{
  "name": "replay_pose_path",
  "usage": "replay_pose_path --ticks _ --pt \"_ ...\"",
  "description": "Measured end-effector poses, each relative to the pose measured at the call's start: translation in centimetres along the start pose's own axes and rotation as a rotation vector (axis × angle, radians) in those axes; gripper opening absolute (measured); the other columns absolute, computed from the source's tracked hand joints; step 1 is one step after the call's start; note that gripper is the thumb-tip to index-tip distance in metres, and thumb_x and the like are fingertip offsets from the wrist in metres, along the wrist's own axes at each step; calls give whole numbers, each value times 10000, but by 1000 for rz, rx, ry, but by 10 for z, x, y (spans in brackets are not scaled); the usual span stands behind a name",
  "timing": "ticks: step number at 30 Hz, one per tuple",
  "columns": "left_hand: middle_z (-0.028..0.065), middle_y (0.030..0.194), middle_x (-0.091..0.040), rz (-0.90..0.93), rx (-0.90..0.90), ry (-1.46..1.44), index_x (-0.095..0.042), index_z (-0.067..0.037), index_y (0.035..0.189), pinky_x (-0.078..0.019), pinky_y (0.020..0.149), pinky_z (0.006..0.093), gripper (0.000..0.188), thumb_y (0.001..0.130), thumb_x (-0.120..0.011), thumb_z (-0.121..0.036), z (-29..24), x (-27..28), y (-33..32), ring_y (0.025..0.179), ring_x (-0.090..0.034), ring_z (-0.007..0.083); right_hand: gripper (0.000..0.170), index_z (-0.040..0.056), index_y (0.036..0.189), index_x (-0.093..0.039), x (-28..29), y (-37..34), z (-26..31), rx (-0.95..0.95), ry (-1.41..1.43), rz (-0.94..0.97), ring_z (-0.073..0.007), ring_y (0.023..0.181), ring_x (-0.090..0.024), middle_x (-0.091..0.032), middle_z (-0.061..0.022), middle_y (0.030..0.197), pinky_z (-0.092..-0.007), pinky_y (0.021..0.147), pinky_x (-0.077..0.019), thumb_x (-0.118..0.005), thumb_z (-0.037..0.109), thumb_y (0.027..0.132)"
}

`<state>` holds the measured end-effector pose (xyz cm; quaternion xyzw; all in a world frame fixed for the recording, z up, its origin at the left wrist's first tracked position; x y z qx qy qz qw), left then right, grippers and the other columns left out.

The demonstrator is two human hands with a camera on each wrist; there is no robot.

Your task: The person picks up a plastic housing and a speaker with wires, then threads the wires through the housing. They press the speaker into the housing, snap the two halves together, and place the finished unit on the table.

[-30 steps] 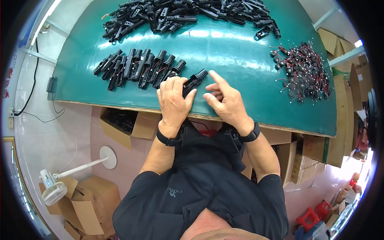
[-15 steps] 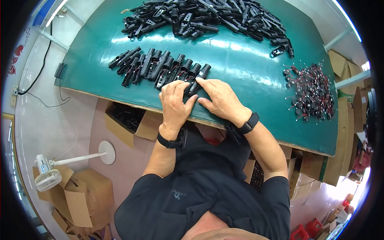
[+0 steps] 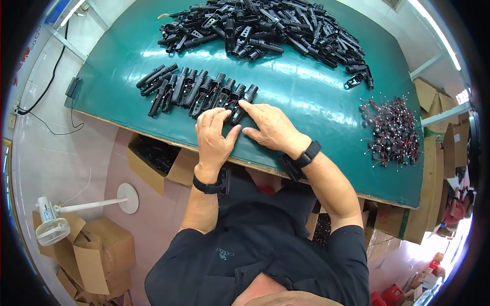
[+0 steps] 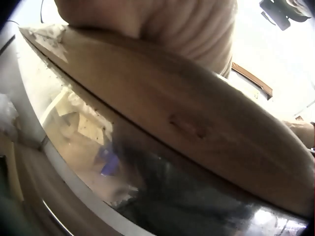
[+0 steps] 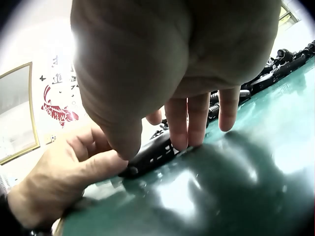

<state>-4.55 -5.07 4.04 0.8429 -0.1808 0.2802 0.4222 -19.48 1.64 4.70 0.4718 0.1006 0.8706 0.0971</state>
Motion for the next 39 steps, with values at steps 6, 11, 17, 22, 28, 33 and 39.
replay_pose_path --ticks 6,11,17,22,28,33,39 --pt "105 1259 -657 -5 -30 -11 -703 -79 1173 -436 1046 450 472 749 -886 -171 -8 4 0 1208 -582 334 515 42 1361 -642 47 30 -69 -209 -38 -67 -375 1156 -672 -694 -195 1268 -454 999 -538 -756 250 905" --pt "80 1309 -630 68 -58 -19 -714 -112 1196 -415 1065 452 515 725 -904 -198 -12 3 0 1266 -555 319 501 55 1354 -642 72 90 -148 -250 -336 -315 -377 1198 -647 -676 -173 1310 -448 1017 -537 -763 234 902" --pt "65 1361 -604 131 -148 -19 -748 -169 1204 -380 1090 457 534 703 -921 -238 -14 4 1 1317 -525 308 562 46 1393 -616 52 142 -162 -198 -406 -323 -382 1231 -626 -674 -186 1307 -451 1059 -510 -789 188 877" --pt "63 1362 -607 127 -158 -28 -764 -184 1183 -371 1093 451 508 704 -921 -249 -12 4 -1 1315 -525 303 552 45 1387 -620 52 136 -175 -278 -370 -265 -389 1173 -642 -684 -195 1260 -459 1017 -518 -783 166 873" --pt "66 1271 -660 66 -156 -50 -757 -131 1160 -408 1053 455 447 746 -898 -225 -12 6 -1 1242 -583 302 458 13 1363 -628 84 39 -128 -335 42 -356 -257 984 -696 -712 -130 1173 -394 866 -560 -745 166 948" --pt "106 1196 -697 -55 -192 -162 -743 -67 1163 -480 977 424 399 803 -878 -172 -24 5 -9 1132 -650 312 375 -18 1358 -626 67 -58 -77 -465 787 -295 -96 870 -668 -707 -51 1093 -274 725 -556 -661 206 1060" --pt "133 1223 -699 216 108 -715 -667 -51 1310 -528 902 356 516 840 -864 -137 -73 -53 -21 1095 -670 269 372 -7 1377 -624 41 -124 -37 -524 1141 -405 -99 860 -675 -726 -60 1073 -250 686 -549 -634 221 1082"
Point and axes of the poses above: each hand's wrist, its own y-axis towards the middle knuckle, its own x-axis out of the back of the hand, z = x × y, the point moved 7 cm from there along y, towards the middle knuckle
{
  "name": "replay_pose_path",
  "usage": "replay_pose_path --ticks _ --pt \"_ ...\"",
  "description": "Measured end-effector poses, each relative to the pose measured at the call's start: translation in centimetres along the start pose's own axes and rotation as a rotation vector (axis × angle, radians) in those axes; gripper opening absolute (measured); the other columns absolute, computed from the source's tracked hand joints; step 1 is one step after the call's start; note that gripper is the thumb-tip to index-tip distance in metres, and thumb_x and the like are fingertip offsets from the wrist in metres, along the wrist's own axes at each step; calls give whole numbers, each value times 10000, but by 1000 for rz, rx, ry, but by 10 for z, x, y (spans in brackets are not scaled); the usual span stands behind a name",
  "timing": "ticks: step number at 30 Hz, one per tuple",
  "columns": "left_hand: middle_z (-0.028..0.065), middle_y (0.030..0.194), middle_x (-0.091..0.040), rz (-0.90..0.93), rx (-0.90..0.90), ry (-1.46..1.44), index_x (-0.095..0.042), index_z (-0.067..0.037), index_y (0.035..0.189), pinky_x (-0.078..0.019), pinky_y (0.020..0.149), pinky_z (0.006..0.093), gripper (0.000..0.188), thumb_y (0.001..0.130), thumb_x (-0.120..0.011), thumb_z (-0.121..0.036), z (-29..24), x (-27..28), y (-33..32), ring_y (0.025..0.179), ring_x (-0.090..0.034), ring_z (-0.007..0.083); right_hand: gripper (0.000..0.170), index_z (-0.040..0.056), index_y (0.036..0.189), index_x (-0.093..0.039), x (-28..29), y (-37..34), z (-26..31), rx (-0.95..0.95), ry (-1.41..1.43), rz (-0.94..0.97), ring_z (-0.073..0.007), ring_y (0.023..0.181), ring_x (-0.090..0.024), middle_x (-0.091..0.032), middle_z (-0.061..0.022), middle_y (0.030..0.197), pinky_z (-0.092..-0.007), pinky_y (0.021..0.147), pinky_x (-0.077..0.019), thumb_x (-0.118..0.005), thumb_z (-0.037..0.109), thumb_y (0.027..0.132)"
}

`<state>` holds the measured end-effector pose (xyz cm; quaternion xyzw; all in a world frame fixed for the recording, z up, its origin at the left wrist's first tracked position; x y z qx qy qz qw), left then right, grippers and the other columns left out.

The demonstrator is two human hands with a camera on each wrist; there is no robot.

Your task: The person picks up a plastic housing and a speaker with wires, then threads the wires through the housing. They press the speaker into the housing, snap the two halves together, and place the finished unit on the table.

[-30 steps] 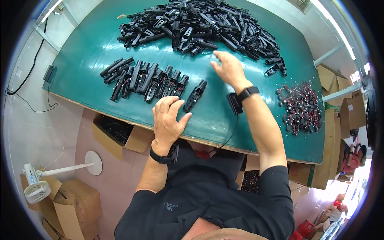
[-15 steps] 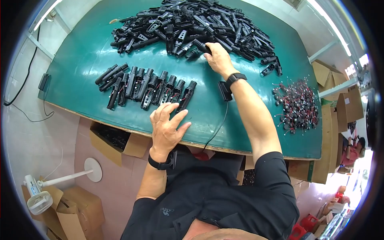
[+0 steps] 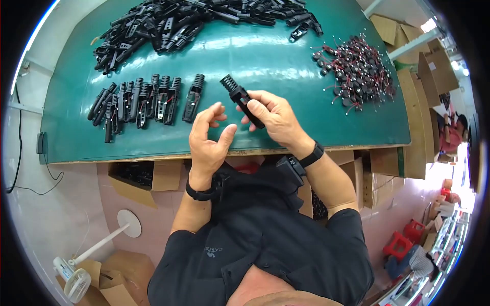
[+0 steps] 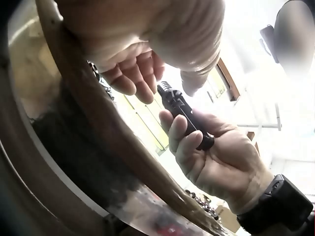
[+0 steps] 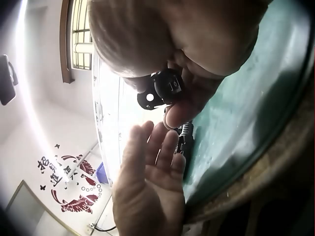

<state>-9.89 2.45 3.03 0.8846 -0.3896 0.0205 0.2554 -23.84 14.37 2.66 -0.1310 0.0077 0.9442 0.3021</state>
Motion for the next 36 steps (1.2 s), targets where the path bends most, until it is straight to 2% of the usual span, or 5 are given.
replay_pose_path --ticks 11,15,18,25,36 --pt "178 1436 -585 152 -66 42 -479 9 1508 -539 899 332 721 903 -842 -138 0 -19 3 1113 -655 185 303 -10 1247 -719 21 -23 -11 -9 -137 24 -57 694 -649 -718 -2 979 -215 586 -514 -628 230 1086" --pt "157 1383 -615 27 167 -439 -469 12 1515 -536 897 309 683 940 -809 -132 17 -21 -4 1109 -648 176 352 -23 1313 -678 19 -26 -11 -84 -113 -12 -85 783 -668 -736 -71 1049 -241 638 -530 -674 218 1057" --pt "137 1325 -638 143 247 -359 -479 26 1500 -532 903 292 610 981 -763 -125 21 -34 -10 1101 -643 158 378 -40 1295 -669 -1 -30 9 389 -594 -63 -191 849 -709 -730 -122 1034 -314 722 -573 -733 167 985" --pt "119 1253 -660 109 310 -389 -467 28 1501 -547 867 286 526 1037 -660 -125 30 -29 -13 1010 -663 142 391 19 1291 -679 -16 -61 22 522 -752 -13 -384 924 -704 -714 -191 1055 -416 831 -585 -745 93 913" --pt "111 1146 -660 71 341 -582 -431 1 1539 -545 697 279 501 1079 -527 -174 34 -23 -12 833 -639 141 326 105 1209 -738 214 8 66 240 -1477 -612 -377 1042 -708 -722 -167 1132 -482 927 -574 -698 285 940"
Point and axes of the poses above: each hand's wrist, its own y-axis towards the middle knuckle, its own x-axis out of the back of the hand, z = x × y, the point moved 7 cm from there along y, towards the middle knuckle
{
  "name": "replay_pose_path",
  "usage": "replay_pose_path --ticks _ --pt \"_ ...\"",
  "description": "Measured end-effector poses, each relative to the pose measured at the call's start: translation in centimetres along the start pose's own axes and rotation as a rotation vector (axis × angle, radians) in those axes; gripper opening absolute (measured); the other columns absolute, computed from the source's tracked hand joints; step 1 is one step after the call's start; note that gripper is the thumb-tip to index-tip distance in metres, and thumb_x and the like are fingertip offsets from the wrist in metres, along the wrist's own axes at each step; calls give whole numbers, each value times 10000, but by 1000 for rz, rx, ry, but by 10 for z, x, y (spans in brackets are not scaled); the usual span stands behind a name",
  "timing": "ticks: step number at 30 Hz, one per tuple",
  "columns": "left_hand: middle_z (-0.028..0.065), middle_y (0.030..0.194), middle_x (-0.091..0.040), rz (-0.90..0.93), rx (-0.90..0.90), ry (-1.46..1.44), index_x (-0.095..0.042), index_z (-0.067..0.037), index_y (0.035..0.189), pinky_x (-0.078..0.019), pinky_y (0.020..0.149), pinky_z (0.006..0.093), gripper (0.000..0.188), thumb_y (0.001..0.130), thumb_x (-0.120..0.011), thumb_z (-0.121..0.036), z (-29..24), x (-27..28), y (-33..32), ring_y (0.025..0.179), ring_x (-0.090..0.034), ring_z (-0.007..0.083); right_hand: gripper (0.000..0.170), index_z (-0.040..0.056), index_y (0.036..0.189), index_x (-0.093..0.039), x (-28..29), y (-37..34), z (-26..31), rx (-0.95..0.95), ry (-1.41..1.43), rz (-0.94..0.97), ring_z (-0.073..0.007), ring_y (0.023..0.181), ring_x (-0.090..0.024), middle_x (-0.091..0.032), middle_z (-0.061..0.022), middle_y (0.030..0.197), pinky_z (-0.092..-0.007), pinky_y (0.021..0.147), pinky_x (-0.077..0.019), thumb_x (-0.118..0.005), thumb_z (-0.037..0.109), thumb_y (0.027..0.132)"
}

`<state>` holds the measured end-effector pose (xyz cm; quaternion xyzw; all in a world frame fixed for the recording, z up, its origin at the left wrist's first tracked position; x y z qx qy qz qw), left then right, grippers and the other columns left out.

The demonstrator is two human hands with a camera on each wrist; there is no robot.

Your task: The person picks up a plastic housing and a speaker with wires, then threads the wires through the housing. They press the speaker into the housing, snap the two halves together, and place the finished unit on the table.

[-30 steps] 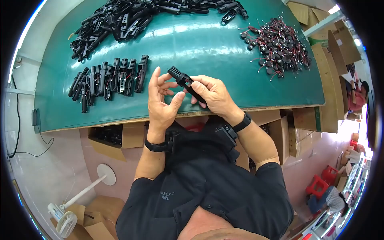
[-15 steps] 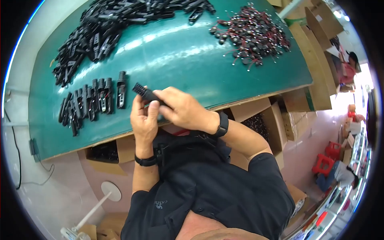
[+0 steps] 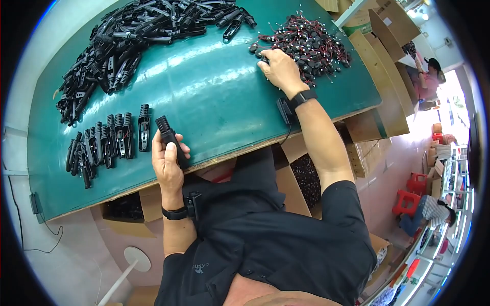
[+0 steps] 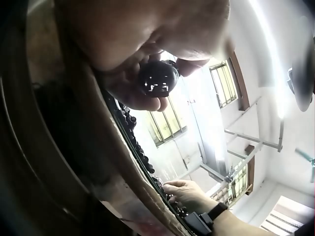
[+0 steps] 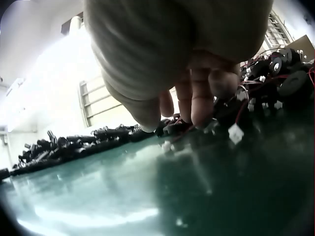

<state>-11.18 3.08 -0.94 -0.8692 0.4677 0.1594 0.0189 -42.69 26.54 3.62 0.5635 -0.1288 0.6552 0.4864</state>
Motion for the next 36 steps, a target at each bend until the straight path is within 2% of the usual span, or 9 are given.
replay_pose_path --ticks 6,15,19,22,23,26,30,34,36 --pt "118 1160 -654 5 -48 56 -410 15 1551 -512 654 257 540 1078 -550 -206 -4 3 -2 794 -610 112 291 125 1151 -723 -21 11 -12 -89 -138 124 -360 1065 -690 -687 -132 1113 -478 922 -563 -710 318 934" --pt "114 1149 -654 -3 -54 52 -408 22 1548 -500 636 248 553 1075 -563 -218 -3 3 -1 783 -602 104 241 107 1108 -695 -11 6 -4 -90 -111 150 -372 1029 -688 -702 -152 1054 -483 908 -555 -693 271 932" --pt "114 1145 -657 2 -65 63 -408 25 1545 -495 626 241 556 1075 -568 -226 -5 2 -3 772 -599 100 225 78 1068 -693 -8 4 3 4 -82 90 -355 933 -711 -713 -157 989 -455 853 -570 -703 251 925" --pt "108 1123 -663 -2 -40 28 -411 33 1536 -490 610 231 560 1067 -607 -203 -7 2 -3 755 -594 92 193 42 1041 -703 9 0 7 -18 155 55 -254 812 -732 -725 -107 940 -377 737 -592 -701 214 953" --pt "108 1123 -663 -5 -37 29 -411 33 1536 -490 610 231 560 1067 -607 -203 -7 2 -4 755 -594 92 193 42 1041 -703 15 -3 11 -19 156 59 -254 812 -732 -725 -107 940 -377 737 -592 -701 214 953" --pt "93 1080 -672 -12 -41 61 -416 40 1524 -484 595 219 574 1047 -661 -163 -8 0 -3 739 -589 85 157 29 1046 -725 11 -15 9 -330 711 259 -133 745 -711 -724 -46 934 -273 640 -571 -668 170 1009" --pt "73 1037 -674 -27 -34 77 -436 45 1501 -483 592 213 568 1026 -698 -122 -7 0 -3 729 -582 76 170 30 1091 -734 15 -20 -4 -331 866 211 -80 755 -696 -708 -14 941 -221 629 -564 -626 156 1053" --pt "61 1019 -673 -24 -22 81 -460 42 1477 -483 593 211 543 1022 -707 -122 -8 -2 -2 723 -577 69 173 35 1093 -736 28 -20 -11 -283 784 89 -87 722 -695 -711 -23 935 -226 621 -566 -607 148 1067" --pt "65 1031 -673 -24 -24 93 -476 36 1466 -480 598 217 515 1030 -695 -129 -8 -1 -5 726 -577 74 174 33 1098 -734 26 -23 -13 -283 795 113 -86 722 -696 -712 -23 932 -230 616 -566 -606 147 1068"
Point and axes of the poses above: each hand's wrist, its own y-axis towards the middle knuckle, its own x-axis out of the back of the hand, z = x × y, the point moved 7 cm from there along y, towards the middle knuckle
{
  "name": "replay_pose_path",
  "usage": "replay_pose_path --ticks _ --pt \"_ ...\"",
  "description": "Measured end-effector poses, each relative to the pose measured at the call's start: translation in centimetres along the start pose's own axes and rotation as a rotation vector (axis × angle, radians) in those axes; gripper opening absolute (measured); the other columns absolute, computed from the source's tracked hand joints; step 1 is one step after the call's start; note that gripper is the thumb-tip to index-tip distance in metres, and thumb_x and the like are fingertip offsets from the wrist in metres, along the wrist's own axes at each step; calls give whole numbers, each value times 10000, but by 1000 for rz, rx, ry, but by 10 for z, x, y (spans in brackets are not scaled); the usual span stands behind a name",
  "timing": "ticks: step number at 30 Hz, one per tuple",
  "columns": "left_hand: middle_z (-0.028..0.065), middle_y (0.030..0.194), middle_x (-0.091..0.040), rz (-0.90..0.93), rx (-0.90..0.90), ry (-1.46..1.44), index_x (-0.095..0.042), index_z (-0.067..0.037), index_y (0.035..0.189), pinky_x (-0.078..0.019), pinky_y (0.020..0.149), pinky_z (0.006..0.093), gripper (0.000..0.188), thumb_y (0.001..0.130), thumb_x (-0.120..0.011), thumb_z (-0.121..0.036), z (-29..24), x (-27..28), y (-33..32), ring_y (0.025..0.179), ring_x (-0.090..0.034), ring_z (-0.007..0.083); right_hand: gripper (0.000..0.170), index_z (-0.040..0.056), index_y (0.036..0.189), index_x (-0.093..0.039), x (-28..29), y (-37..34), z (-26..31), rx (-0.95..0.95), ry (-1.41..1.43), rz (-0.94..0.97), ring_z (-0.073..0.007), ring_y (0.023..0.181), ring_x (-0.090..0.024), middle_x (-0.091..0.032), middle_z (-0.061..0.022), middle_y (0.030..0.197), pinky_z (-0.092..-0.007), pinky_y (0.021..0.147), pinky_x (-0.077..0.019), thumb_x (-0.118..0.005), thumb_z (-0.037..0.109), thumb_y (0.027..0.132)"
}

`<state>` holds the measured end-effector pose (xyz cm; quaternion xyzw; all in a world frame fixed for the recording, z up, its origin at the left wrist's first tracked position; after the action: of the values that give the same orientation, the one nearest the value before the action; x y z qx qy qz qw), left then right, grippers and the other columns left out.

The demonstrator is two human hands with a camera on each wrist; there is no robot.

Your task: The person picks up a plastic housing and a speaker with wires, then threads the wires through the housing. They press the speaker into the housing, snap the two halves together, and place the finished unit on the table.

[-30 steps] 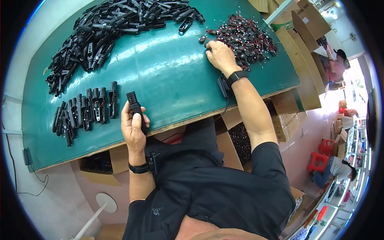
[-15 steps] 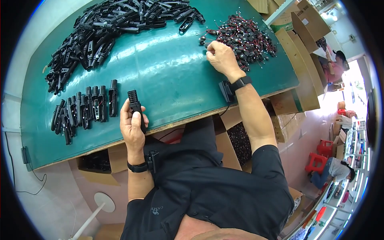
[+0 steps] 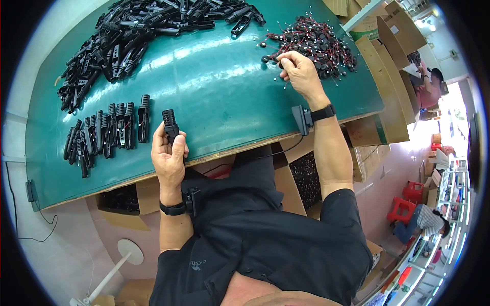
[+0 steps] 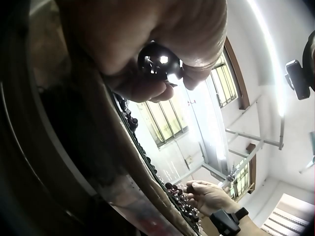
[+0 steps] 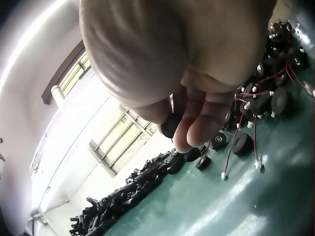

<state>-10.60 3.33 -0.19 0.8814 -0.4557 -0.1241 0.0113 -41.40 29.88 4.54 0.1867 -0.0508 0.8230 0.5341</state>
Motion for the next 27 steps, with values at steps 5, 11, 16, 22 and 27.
replay_pose_path --ticks 5,11,16,22,27 --pt "56 1023 -669 7 -1 19 -498 32 1443 -478 599 214 488 1030 -697 -133 -1 -1 2 721 -573 68 167 29 1103 -736 7 -11 10 -9 -13 -98 -88 729 -704 -716 -21 919 -246 607 -565 -606 127 1067" --pt "39 995 -662 -1 4 4 -503 33 1435 -482 599 207 490 1022 -711 -130 -3 -4 6 716 -570 58 144 29 1104 -748 18 5 -4 273 -527 -110 -102 732 -713 -719 -22 924 -264 610 -573 -638 89 1034" --pt "36 986 -658 -4 20 11 -507 30 1429 -481 601 207 490 1020 -718 -139 -4 -4 2 713 -570 57 160 37 1117 -757 25 -15 18 203 -333 -160 -106 741 -709 -715 -27 914 -251 656 -567 -703 61 968" --pt "42 996 -661 23 34 6 -509 35 1423 -513 673 216 506 1008 -737 -142 -2 -2 4 776 -604 74 210 35 1147 -752 18 -16 32 290 -541 -133 -76 839 -694 -737 -36 1021 -232 739 -557 -734 51 939" --pt "49 1025 -662 -29 6 68 -496 29 1439 -544 792 250 542 990 -758 -124 1 -3 2 887 -637 105 226 14 1185 -733 -11 -28 29 72 -263 1 -78 900 -686 -731 -59 1120 -234 769 -557 -718 35 961"
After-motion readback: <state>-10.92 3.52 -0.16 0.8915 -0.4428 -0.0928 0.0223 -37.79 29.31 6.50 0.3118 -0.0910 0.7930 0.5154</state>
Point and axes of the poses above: each hand's wrist, its own y-axis towards the middle knuckle, its own x-axis out of the back of the hand, z = x × y, the point moved 7 cm from there along y, towards the middle knuckle
